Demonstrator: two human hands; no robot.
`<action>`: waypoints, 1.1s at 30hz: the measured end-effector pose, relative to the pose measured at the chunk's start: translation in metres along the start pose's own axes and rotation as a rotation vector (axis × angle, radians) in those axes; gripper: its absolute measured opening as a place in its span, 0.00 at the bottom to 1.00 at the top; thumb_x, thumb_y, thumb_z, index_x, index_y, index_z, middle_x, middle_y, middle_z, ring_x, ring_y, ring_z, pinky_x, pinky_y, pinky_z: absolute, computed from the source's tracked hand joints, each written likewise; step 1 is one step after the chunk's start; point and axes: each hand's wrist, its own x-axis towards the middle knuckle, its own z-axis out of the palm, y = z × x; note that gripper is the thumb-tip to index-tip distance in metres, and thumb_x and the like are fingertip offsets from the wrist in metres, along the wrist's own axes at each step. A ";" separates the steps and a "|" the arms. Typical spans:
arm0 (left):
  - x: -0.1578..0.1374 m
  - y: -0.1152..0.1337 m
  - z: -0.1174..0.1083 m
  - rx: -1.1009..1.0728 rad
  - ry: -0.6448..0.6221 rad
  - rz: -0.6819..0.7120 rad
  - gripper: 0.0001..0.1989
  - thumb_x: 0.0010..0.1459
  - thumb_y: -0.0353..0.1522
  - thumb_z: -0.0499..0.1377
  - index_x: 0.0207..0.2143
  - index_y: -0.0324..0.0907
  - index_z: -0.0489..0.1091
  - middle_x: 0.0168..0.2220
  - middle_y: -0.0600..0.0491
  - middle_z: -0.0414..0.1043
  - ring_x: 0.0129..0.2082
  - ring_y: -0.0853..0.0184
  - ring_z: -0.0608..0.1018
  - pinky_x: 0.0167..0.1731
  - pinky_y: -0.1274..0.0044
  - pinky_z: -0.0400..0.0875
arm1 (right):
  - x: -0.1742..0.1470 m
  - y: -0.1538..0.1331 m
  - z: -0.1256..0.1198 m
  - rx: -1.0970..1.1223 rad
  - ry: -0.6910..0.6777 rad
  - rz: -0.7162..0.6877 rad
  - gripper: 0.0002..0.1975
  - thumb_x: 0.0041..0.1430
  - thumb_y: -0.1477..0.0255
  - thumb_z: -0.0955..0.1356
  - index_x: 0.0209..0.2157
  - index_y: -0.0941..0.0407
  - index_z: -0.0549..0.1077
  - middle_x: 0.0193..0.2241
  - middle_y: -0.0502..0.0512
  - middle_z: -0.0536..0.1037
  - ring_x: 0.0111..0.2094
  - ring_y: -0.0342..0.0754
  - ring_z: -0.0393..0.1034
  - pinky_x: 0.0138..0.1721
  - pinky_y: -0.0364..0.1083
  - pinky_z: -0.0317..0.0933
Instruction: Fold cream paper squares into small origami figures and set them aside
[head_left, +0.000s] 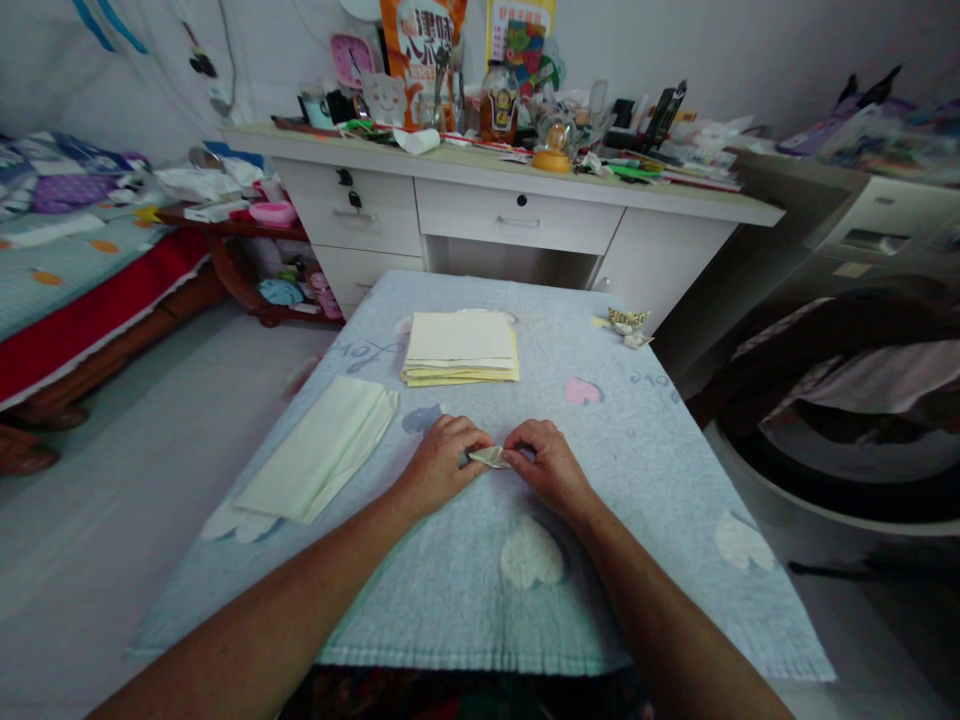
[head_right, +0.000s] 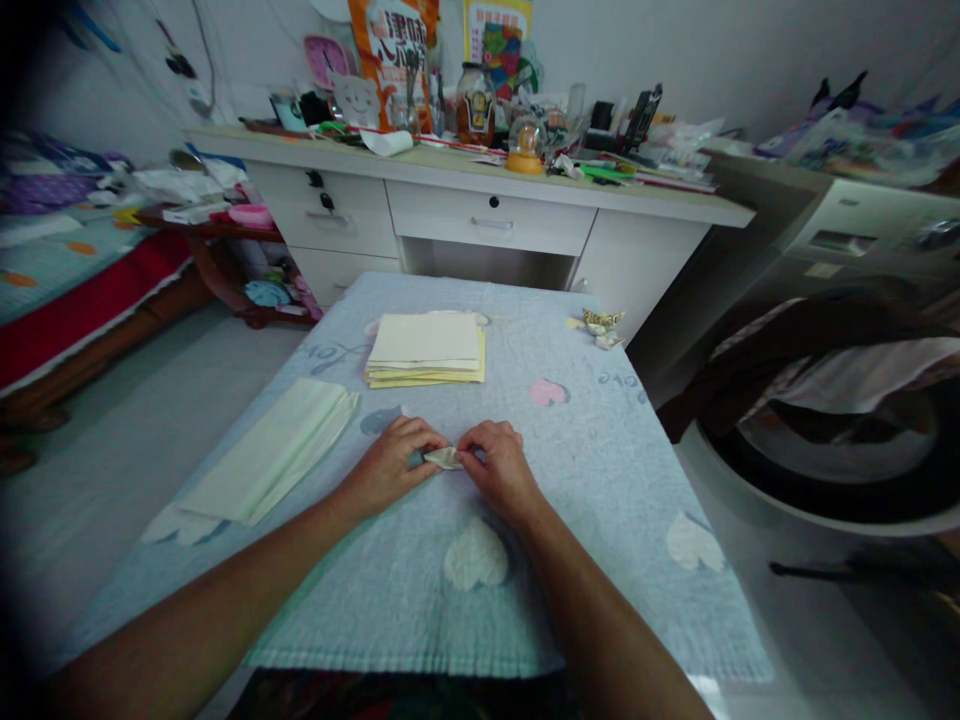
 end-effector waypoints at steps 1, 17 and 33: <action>0.000 0.000 0.000 0.000 0.002 0.009 0.03 0.54 0.30 0.61 0.34 0.44 0.72 0.33 0.54 0.71 0.38 0.65 0.71 0.43 0.73 0.62 | 0.000 0.000 0.000 0.015 0.003 0.000 0.01 0.56 0.75 0.69 0.31 0.55 0.74 0.31 0.50 0.76 0.37 0.46 0.65 0.43 0.45 0.53; -0.001 0.007 -0.002 -0.094 -0.055 0.006 0.05 0.55 0.32 0.61 0.35 0.43 0.72 0.33 0.53 0.71 0.37 0.65 0.71 0.40 0.74 0.63 | 0.000 -0.007 0.003 0.031 0.022 0.016 0.03 0.53 0.77 0.68 0.29 0.55 0.72 0.26 0.48 0.74 0.33 0.45 0.65 0.39 0.44 0.54; -0.002 0.009 -0.004 -0.147 -0.076 -0.024 0.07 0.58 0.36 0.57 0.32 0.42 0.71 0.28 0.55 0.70 0.33 0.67 0.71 0.35 0.76 0.63 | -0.002 -0.005 -0.004 0.239 -0.042 0.007 0.03 0.55 0.71 0.69 0.29 0.55 0.73 0.28 0.49 0.75 0.34 0.45 0.67 0.39 0.44 0.58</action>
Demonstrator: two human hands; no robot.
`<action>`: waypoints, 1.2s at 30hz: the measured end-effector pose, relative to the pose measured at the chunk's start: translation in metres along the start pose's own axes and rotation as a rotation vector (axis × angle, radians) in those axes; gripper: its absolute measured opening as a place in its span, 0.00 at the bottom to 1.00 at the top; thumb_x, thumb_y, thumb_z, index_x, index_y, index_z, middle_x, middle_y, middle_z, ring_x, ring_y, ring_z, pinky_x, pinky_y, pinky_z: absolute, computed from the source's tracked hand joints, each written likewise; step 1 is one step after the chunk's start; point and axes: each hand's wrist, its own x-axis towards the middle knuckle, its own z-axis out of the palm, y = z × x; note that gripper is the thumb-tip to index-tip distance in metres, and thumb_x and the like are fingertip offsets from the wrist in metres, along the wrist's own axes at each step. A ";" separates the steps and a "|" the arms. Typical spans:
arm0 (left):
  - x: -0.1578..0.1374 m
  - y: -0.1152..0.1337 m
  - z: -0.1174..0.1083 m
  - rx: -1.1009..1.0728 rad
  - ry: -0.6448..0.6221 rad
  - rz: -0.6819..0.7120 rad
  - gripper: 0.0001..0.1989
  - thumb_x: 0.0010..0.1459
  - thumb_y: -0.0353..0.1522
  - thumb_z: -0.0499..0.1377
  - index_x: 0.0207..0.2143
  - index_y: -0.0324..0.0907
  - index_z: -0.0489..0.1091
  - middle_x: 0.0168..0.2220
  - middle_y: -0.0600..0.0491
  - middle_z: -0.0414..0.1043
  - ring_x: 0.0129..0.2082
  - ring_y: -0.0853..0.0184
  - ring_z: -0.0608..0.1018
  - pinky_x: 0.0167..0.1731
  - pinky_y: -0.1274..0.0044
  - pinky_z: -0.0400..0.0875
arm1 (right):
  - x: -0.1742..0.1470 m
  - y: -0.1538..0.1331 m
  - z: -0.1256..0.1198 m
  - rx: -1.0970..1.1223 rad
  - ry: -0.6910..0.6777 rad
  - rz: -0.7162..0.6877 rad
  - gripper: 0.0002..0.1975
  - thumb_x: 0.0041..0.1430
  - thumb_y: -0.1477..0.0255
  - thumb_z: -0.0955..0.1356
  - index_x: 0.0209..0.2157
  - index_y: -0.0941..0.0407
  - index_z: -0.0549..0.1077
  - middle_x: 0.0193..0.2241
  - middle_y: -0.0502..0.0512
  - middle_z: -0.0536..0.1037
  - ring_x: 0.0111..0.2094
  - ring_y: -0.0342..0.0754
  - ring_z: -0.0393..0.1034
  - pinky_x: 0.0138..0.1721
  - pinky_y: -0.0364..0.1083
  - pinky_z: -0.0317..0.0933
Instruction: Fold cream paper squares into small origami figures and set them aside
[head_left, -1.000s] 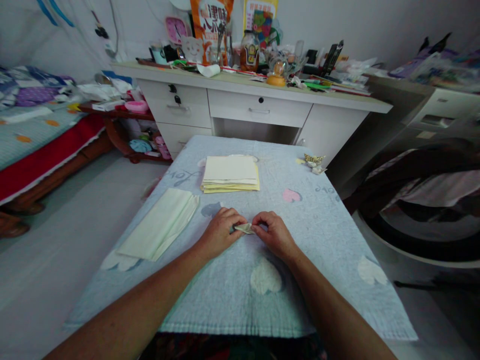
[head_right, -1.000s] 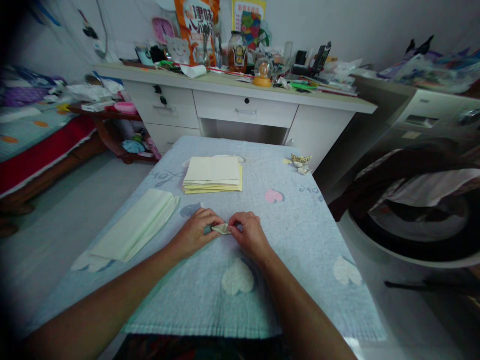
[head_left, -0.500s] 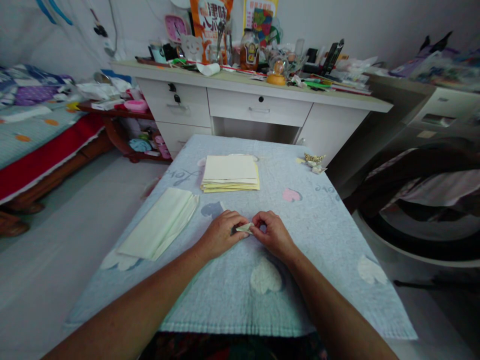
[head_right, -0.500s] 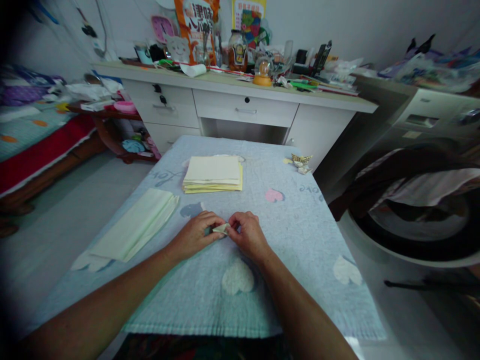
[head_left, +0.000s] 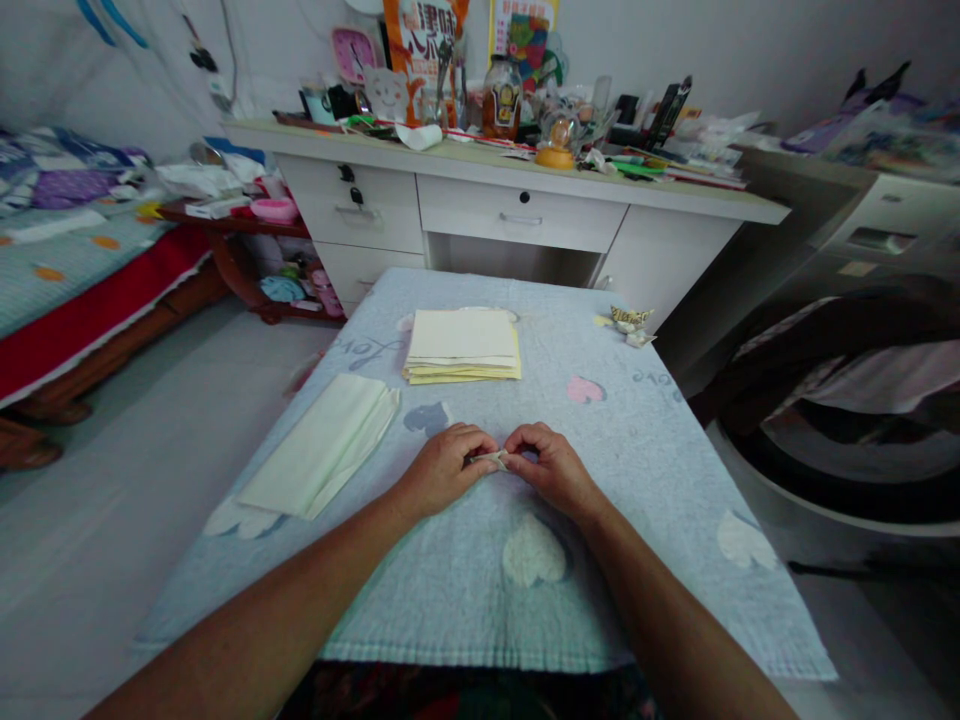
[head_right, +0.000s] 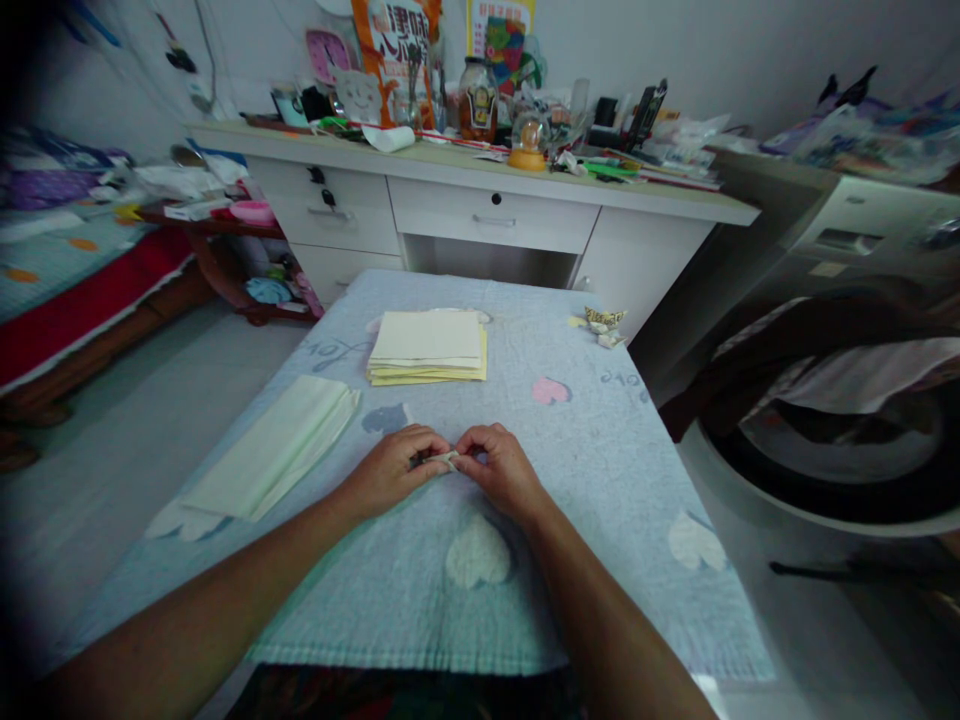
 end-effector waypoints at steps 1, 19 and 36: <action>0.000 0.000 0.000 -0.006 0.003 -0.007 0.07 0.58 0.36 0.57 0.32 0.42 0.72 0.28 0.55 0.70 0.33 0.67 0.71 0.34 0.76 0.63 | 0.000 0.000 -0.001 0.030 -0.009 0.001 0.03 0.55 0.70 0.69 0.30 0.55 0.73 0.28 0.49 0.75 0.34 0.45 0.67 0.39 0.44 0.59; -0.001 0.000 0.000 -0.072 0.005 -0.018 0.07 0.58 0.33 0.57 0.36 0.42 0.73 0.31 0.54 0.71 0.33 0.69 0.72 0.33 0.78 0.64 | -0.003 -0.003 0.000 -0.003 0.046 -0.029 0.02 0.54 0.75 0.66 0.29 0.55 0.71 0.28 0.49 0.72 0.34 0.44 0.66 0.39 0.43 0.59; -0.007 -0.003 -0.002 -0.065 0.083 0.099 0.08 0.52 0.22 0.58 0.33 0.41 0.67 0.34 0.55 0.69 0.35 0.70 0.72 0.36 0.79 0.64 | -0.003 0.003 0.001 0.238 -0.066 0.077 0.03 0.54 0.72 0.66 0.30 0.57 0.70 0.22 0.47 0.66 0.24 0.40 0.59 0.26 0.40 0.53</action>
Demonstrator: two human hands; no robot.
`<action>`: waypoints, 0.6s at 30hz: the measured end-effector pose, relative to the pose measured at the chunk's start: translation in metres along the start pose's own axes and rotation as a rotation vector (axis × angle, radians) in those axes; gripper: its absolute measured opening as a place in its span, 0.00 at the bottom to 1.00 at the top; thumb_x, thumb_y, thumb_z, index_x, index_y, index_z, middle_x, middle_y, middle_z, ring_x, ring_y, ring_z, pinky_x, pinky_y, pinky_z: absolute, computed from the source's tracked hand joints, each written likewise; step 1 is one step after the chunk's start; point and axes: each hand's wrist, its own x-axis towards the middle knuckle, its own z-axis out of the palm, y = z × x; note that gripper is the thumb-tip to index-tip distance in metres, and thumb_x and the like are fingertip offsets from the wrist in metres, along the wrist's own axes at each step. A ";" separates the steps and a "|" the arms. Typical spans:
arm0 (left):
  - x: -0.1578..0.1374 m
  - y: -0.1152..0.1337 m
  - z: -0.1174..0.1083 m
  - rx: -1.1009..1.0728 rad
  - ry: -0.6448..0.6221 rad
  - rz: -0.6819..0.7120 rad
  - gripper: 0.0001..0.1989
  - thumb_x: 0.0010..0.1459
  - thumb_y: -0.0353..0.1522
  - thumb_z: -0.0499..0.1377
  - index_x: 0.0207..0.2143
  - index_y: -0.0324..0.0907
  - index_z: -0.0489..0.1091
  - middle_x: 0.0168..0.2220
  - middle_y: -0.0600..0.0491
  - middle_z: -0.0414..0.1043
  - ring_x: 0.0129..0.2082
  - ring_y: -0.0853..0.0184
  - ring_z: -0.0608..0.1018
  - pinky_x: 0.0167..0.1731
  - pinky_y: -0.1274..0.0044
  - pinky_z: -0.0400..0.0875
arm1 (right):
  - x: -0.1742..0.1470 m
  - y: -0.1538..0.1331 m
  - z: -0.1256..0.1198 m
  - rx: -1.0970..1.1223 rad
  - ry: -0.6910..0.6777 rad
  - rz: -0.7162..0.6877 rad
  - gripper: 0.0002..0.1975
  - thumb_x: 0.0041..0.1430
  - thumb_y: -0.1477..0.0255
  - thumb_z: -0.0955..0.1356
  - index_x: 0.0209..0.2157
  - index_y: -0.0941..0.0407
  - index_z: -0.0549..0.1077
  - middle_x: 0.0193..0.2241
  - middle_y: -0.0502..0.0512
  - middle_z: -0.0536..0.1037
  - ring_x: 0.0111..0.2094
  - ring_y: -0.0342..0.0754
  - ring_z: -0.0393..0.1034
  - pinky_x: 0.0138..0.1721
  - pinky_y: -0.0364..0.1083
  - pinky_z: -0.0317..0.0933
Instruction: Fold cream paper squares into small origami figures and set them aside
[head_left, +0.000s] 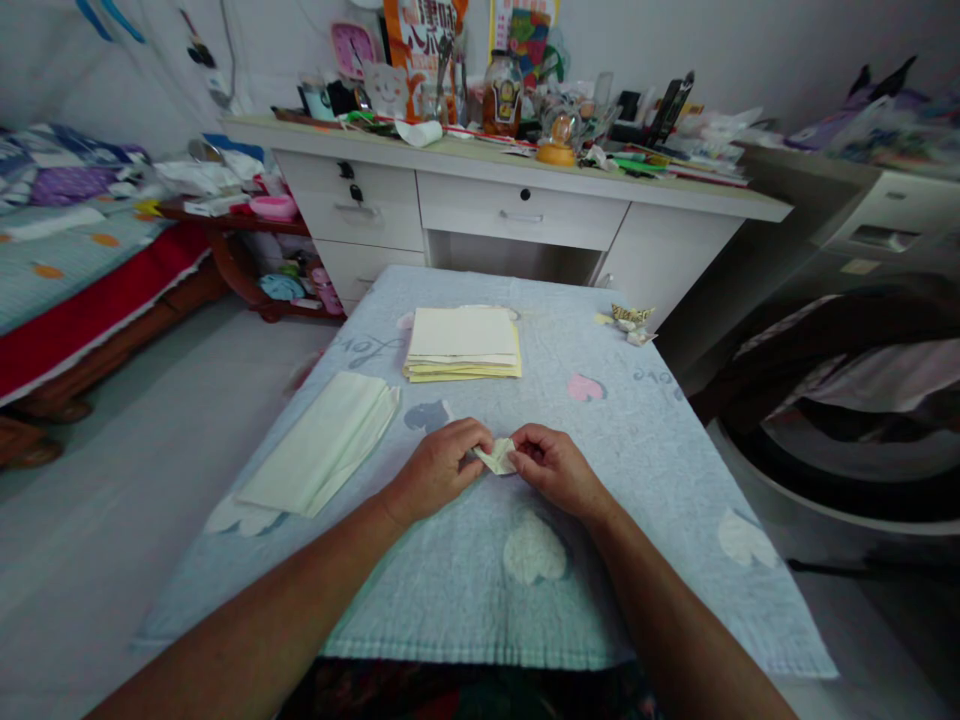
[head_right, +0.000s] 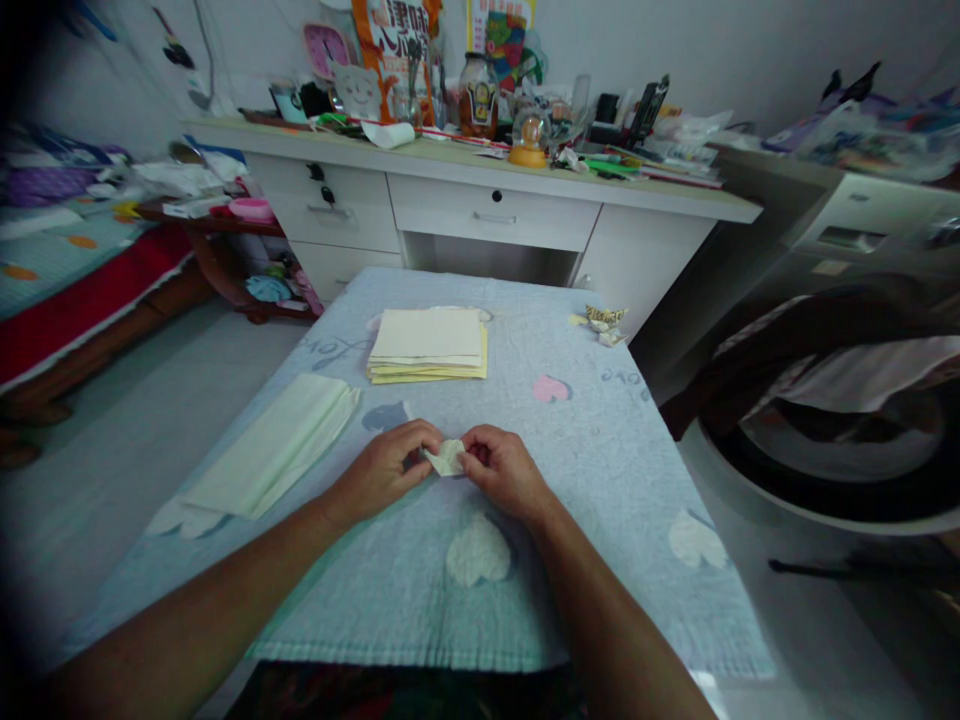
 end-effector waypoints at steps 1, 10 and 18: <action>0.000 0.000 0.000 0.001 -0.007 0.035 0.08 0.52 0.21 0.57 0.32 0.41 0.68 0.35 0.55 0.69 0.37 0.69 0.72 0.38 0.78 0.65 | 0.000 -0.001 0.001 0.010 0.004 0.003 0.03 0.53 0.72 0.66 0.29 0.57 0.69 0.21 0.46 0.65 0.23 0.40 0.58 0.25 0.39 0.53; 0.002 0.003 0.001 -0.023 0.008 0.082 0.07 0.53 0.21 0.58 0.30 0.41 0.69 0.35 0.53 0.71 0.37 0.69 0.73 0.38 0.78 0.65 | 0.001 -0.003 0.004 -0.097 0.003 0.014 0.04 0.52 0.72 0.66 0.27 0.58 0.69 0.20 0.45 0.63 0.21 0.38 0.54 0.23 0.39 0.49; 0.002 0.005 0.000 -0.048 0.015 0.078 0.07 0.52 0.21 0.59 0.28 0.40 0.69 0.34 0.53 0.71 0.35 0.69 0.73 0.37 0.78 0.66 | 0.000 -0.008 0.003 -0.204 -0.010 -0.011 0.03 0.51 0.74 0.66 0.26 0.58 0.70 0.19 0.44 0.63 0.21 0.38 0.54 0.23 0.38 0.49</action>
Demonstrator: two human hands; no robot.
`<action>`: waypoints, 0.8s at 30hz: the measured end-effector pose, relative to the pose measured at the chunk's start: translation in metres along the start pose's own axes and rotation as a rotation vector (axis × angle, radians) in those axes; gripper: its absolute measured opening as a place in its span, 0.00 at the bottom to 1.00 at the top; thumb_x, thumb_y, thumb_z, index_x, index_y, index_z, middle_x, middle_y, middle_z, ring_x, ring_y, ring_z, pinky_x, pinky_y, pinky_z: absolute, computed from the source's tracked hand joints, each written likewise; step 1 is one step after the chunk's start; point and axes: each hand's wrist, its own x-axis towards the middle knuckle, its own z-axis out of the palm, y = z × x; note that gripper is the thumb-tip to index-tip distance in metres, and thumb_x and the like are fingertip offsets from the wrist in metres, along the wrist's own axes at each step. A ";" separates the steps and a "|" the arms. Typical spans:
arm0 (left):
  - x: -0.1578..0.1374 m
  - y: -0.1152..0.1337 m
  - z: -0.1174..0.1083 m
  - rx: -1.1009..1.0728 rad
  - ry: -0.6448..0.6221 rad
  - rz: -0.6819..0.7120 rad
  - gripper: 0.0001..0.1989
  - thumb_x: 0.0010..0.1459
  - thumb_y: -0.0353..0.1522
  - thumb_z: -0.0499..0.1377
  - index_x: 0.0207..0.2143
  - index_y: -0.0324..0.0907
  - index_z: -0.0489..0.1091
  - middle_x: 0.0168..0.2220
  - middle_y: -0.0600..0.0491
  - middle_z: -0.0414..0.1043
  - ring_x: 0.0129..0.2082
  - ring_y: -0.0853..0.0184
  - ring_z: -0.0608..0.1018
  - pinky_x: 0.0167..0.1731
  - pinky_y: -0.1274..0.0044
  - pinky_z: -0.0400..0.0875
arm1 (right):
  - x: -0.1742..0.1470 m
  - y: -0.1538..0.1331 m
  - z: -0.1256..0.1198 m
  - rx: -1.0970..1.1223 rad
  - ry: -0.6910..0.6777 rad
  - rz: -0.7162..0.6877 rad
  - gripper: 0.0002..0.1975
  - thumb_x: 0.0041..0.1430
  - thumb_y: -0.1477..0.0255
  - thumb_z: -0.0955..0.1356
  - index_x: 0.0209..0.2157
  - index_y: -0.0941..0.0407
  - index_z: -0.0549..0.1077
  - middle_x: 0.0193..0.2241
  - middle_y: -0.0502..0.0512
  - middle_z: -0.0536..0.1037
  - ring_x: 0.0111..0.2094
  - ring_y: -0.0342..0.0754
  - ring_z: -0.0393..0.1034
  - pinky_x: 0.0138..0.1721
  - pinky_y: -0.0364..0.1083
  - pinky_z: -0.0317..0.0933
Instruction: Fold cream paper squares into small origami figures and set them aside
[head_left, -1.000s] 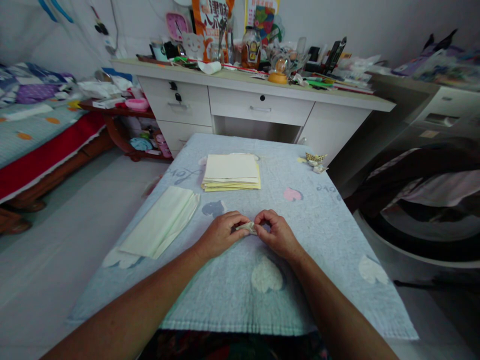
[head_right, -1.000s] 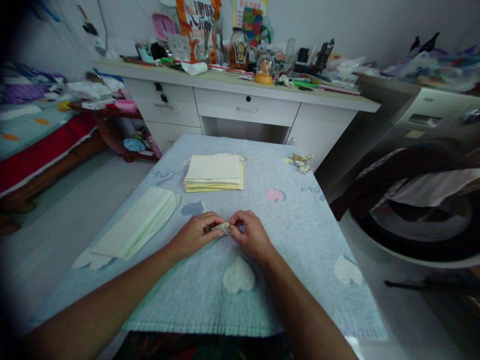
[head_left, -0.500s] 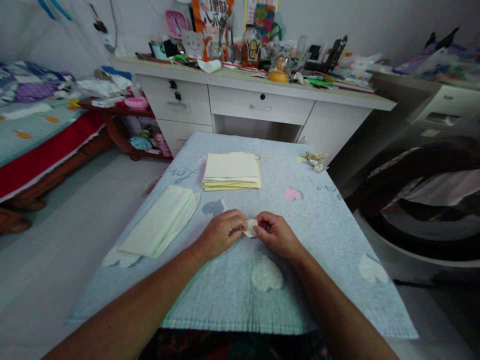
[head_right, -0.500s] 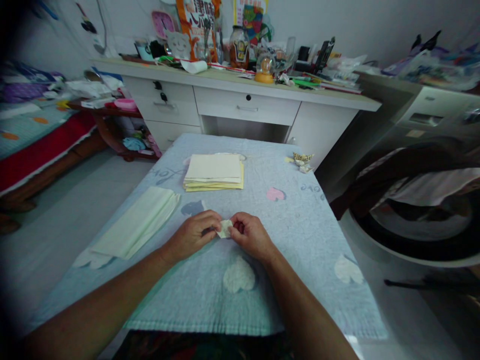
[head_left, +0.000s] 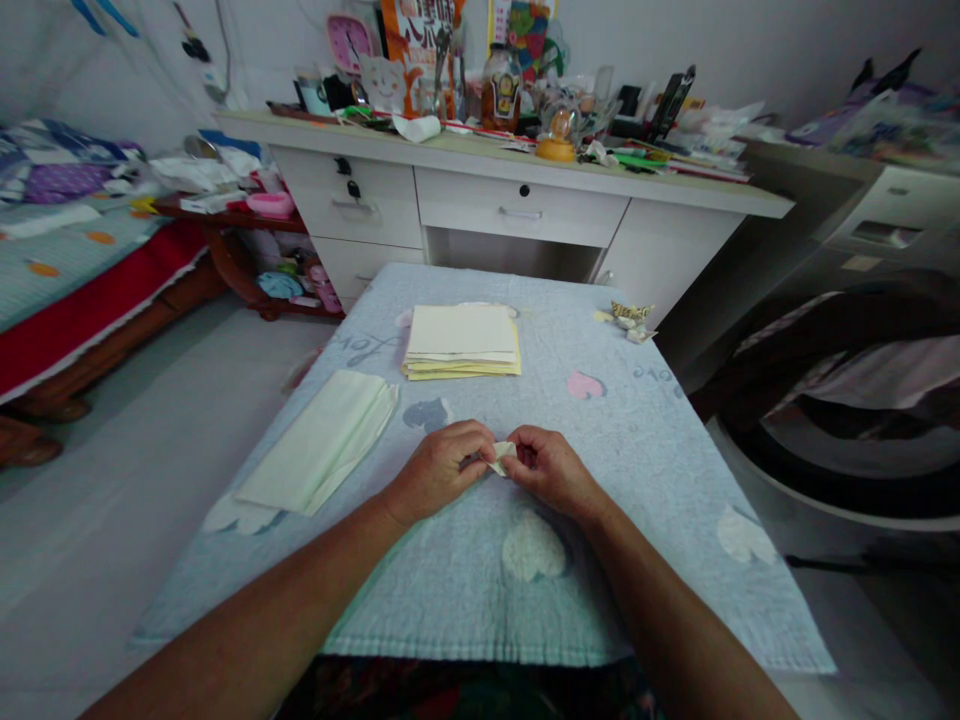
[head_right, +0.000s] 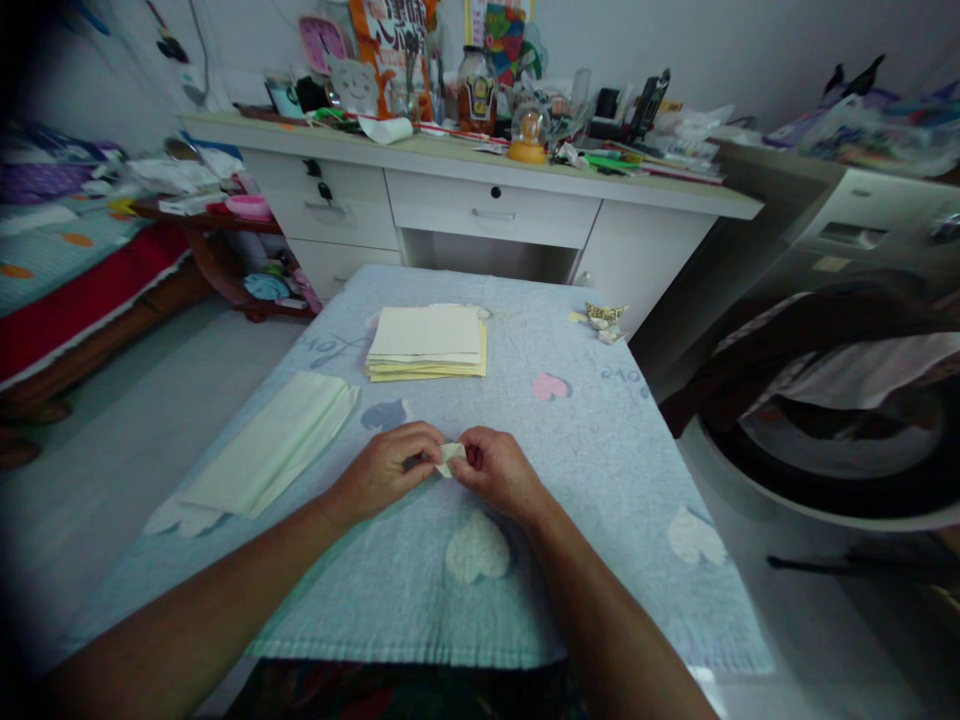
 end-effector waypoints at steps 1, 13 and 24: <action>0.000 0.000 0.000 -0.001 -0.002 0.002 0.06 0.53 0.21 0.59 0.28 0.40 0.69 0.34 0.52 0.71 0.36 0.69 0.74 0.37 0.78 0.66 | 0.000 0.000 0.000 -0.010 -0.003 0.000 0.03 0.51 0.74 0.66 0.26 0.58 0.70 0.19 0.44 0.63 0.21 0.38 0.54 0.23 0.38 0.48; -0.001 0.003 0.001 0.018 -0.030 0.025 0.06 0.53 0.22 0.59 0.28 0.40 0.69 0.33 0.53 0.71 0.35 0.69 0.73 0.37 0.78 0.66 | 0.000 -0.003 0.001 -0.129 -0.010 -0.021 0.03 0.49 0.78 0.66 0.24 0.58 0.71 0.18 0.44 0.64 0.20 0.37 0.55 0.24 0.38 0.47; 0.000 0.004 0.000 -0.017 -0.037 0.020 0.05 0.54 0.23 0.59 0.28 0.40 0.70 0.34 0.52 0.72 0.36 0.69 0.74 0.37 0.77 0.68 | -0.002 -0.005 -0.001 -0.052 -0.051 -0.050 0.04 0.51 0.77 0.65 0.25 0.58 0.70 0.19 0.44 0.63 0.21 0.38 0.55 0.23 0.38 0.48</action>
